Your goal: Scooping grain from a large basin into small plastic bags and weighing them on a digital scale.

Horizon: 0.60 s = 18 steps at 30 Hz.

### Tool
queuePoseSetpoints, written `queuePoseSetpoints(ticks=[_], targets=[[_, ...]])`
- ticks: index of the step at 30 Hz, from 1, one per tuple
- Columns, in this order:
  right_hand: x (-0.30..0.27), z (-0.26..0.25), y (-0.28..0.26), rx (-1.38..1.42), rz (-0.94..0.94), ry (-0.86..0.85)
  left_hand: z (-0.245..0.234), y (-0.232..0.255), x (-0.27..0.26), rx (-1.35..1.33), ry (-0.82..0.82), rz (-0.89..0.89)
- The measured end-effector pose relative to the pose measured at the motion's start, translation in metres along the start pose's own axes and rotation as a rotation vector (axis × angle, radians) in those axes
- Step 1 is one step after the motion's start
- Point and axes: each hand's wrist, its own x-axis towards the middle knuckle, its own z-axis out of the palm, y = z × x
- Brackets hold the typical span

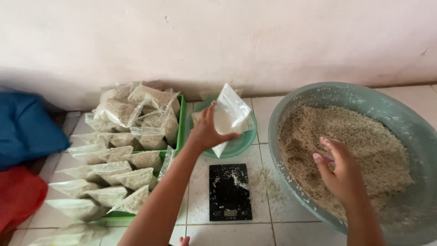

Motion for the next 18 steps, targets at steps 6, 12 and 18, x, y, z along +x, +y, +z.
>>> queuePoseSetpoints(ticks=[6,12,18], targets=[[-0.021,-0.012,-0.017,0.115,-0.189,0.032,-0.017,0.062,-0.121,-0.262,-0.038,0.021],[-0.091,0.012,-0.035,0.311,-0.06,0.043,0.047,0.039,-0.18,-0.503,-0.046,0.059],[-0.102,0.052,-0.047,0.432,-0.315,0.06,0.071,0.037,-0.172,-0.429,-0.076,0.188]])
